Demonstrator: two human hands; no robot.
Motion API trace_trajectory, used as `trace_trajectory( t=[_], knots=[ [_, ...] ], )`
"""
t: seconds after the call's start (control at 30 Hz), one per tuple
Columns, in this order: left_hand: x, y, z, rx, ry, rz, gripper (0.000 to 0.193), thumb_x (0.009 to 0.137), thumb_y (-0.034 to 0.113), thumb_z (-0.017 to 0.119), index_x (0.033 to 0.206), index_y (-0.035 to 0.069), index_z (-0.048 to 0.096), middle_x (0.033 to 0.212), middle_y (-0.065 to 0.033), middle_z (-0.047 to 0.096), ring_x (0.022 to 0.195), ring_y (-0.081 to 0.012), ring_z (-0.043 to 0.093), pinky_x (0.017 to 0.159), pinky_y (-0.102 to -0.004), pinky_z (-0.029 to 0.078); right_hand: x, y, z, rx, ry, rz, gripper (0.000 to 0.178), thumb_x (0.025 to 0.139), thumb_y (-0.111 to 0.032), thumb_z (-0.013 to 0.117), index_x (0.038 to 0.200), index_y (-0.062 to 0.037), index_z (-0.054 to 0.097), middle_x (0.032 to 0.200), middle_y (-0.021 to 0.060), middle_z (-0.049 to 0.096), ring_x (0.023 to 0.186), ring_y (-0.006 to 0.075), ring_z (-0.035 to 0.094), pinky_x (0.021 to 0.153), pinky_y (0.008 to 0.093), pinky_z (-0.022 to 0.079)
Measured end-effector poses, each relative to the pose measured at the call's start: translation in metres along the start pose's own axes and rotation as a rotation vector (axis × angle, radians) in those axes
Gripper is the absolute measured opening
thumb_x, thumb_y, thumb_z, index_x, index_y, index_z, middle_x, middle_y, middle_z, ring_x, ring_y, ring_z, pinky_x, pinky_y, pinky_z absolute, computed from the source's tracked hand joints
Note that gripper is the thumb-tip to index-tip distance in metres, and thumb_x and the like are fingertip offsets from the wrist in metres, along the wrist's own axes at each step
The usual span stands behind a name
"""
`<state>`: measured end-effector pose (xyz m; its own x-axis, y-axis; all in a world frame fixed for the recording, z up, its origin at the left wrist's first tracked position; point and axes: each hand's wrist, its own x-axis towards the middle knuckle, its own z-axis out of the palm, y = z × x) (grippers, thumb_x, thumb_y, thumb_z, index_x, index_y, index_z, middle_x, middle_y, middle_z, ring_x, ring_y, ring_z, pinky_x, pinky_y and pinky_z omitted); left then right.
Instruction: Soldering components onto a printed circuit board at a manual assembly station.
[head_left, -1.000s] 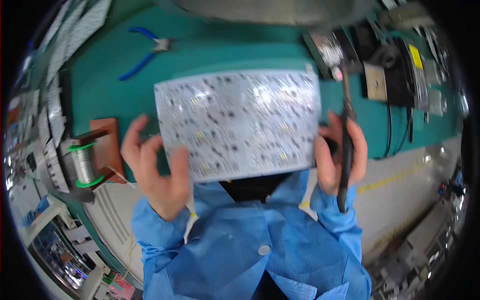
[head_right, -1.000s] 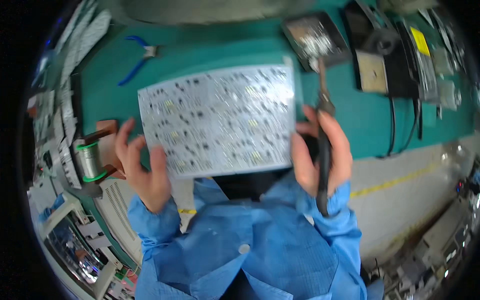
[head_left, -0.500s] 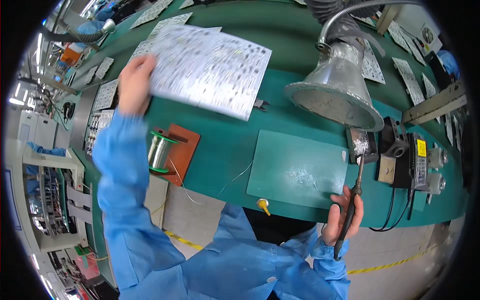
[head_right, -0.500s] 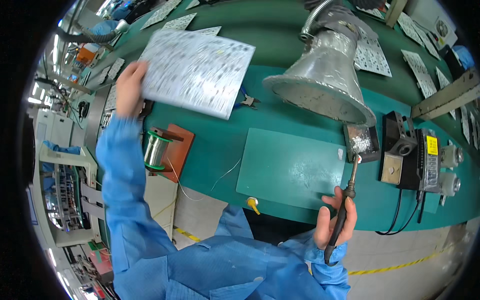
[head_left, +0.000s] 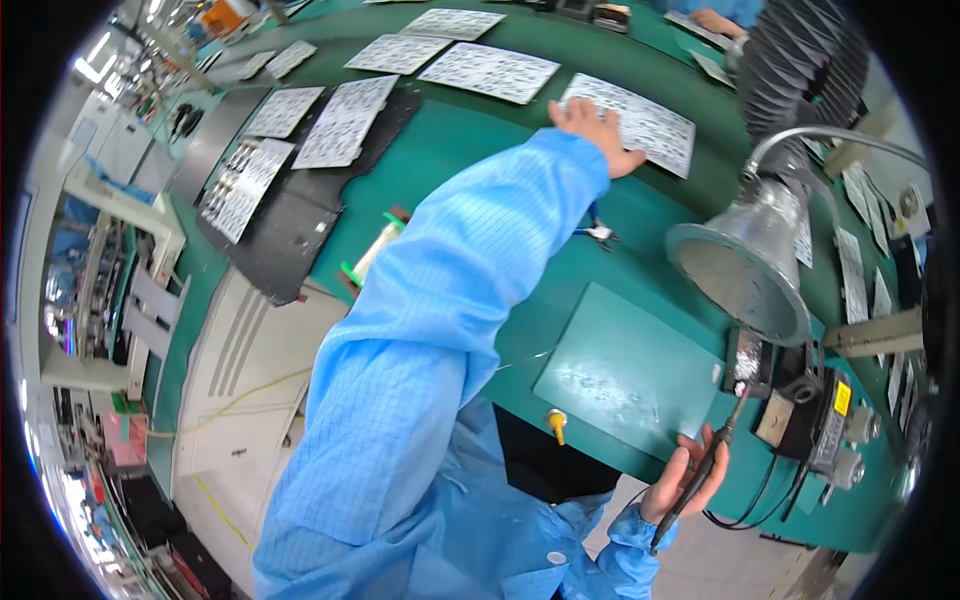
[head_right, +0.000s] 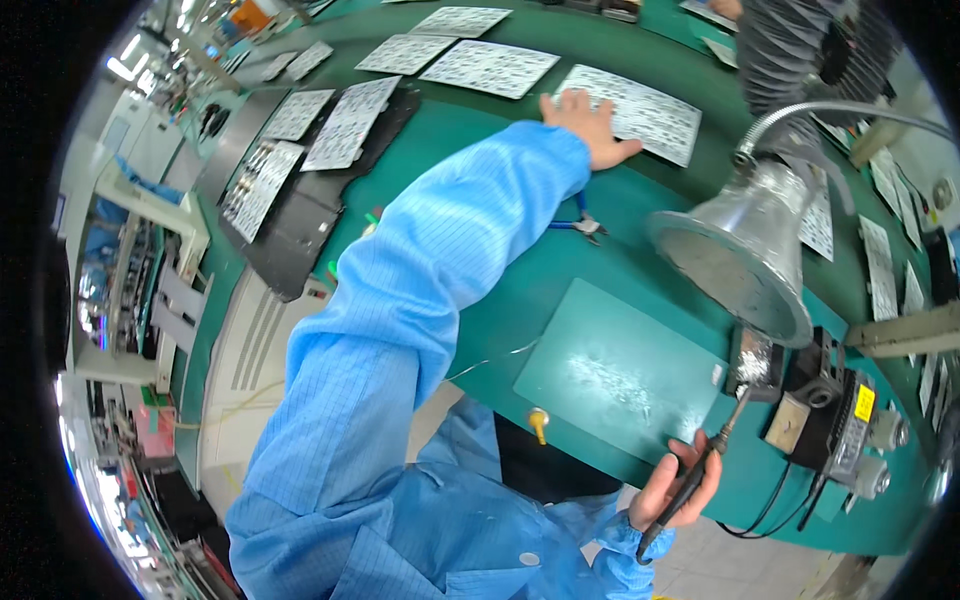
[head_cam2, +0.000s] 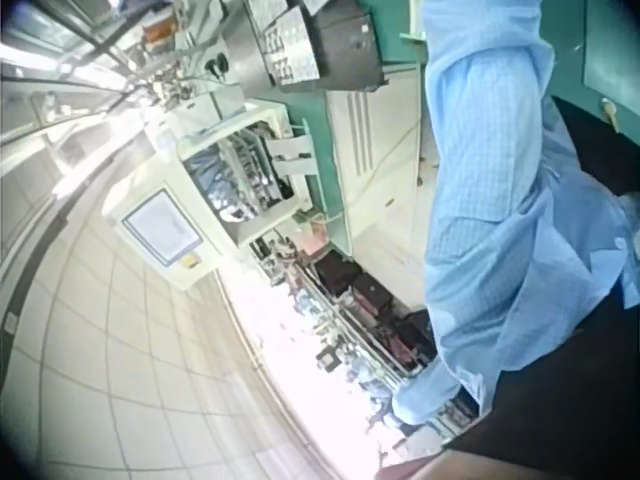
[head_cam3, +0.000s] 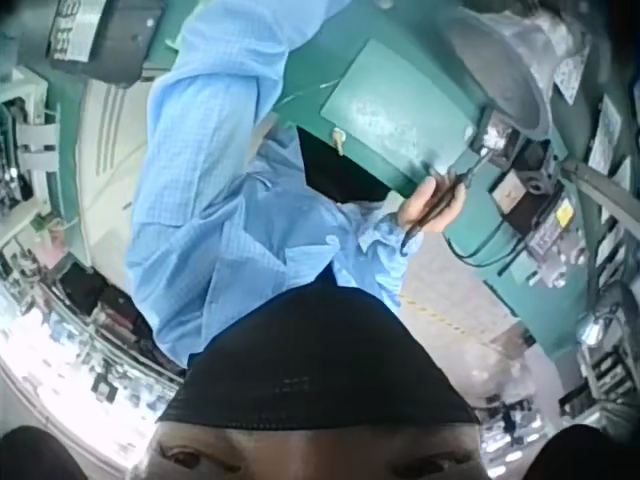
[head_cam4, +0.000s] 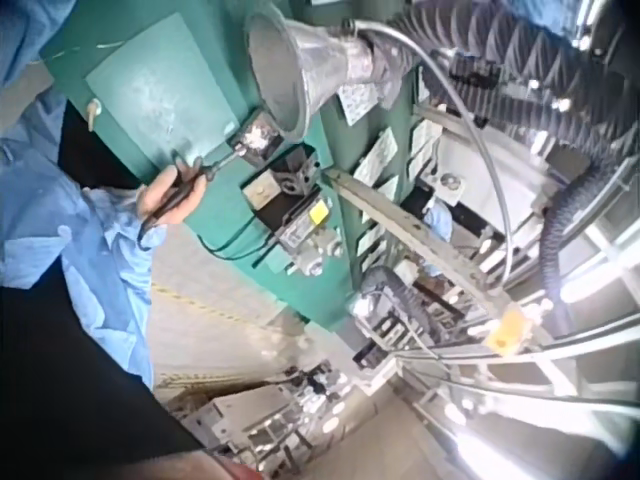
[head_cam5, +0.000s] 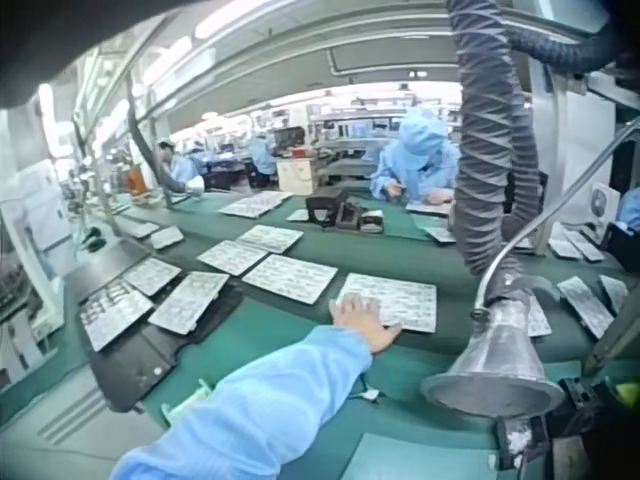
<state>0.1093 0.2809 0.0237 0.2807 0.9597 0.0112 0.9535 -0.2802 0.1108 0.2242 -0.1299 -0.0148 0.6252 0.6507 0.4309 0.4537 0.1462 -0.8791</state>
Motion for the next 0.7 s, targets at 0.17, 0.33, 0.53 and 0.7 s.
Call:
trace_trajectory(
  t=[0.17, 0.33, 0.53, 0.7],
  knots=[
    [0.035, -0.082, -0.071, 0.123, -0.136, -0.002, 0.091, 0.069, 0.072, 0.053, 0.127, 0.002, 0.050, 0.125, -0.0209, 0.052, 0.113, -0.0351, 0.053, 0.097, -0.0408, 0.042, 0.002, 0.001, 0.001, -0.018, 0.004, -0.009, 0.049, 0.084, -0.002, 0.053, 0.131, 0.0034, 0.038, 0.122, 0.0247, 0.052, 0.088, 0.0211, 0.058, 0.083, 0.0354, 0.047],
    [-0.036, -0.260, -0.103, 0.289, -0.198, -0.397, 0.116, 0.053, 0.071, 0.071, 0.140, 0.005, 0.032, 0.145, -0.0284, 0.015, 0.129, -0.0427, 0.032, 0.104, -0.0459, 0.033, 0.002, -0.002, 0.002, -0.027, -0.006, -0.011, 0.049, 0.085, -0.002, 0.053, 0.131, 0.0024, 0.038, 0.122, 0.0252, 0.052, 0.088, 0.0217, 0.058, 0.082, 0.0358, 0.047],
    [-0.092, -0.369, -0.050, 0.070, -0.155, -0.542, 0.121, 0.054, 0.074, 0.067, 0.146, 0.011, 0.018, 0.147, -0.0260, 0.015, 0.132, -0.0446, 0.026, 0.108, -0.0456, 0.025, 0.001, 0.001, 0.004, -0.064, -0.038, -0.008, 0.048, 0.086, -0.004, 0.054, 0.131, 0.0006, 0.039, 0.123, 0.0225, 0.053, 0.089, 0.0217, 0.057, 0.082, 0.0348, 0.048],
    [-0.102, -0.377, -0.054, -0.162, 0.063, -0.422, 0.108, 0.058, 0.070, 0.067, 0.142, 0.014, 0.032, 0.145, -0.0290, 0.017, 0.130, -0.0404, 0.032, 0.106, -0.0391, 0.031, 0.002, 0.003, 0.006, -0.074, -0.039, -0.026, 0.047, 0.086, -0.004, 0.055, 0.131, 0.0005, 0.039, 0.122, 0.0216, 0.053, 0.088, 0.0219, 0.058, 0.081, 0.0338, 0.048]
  ],
)
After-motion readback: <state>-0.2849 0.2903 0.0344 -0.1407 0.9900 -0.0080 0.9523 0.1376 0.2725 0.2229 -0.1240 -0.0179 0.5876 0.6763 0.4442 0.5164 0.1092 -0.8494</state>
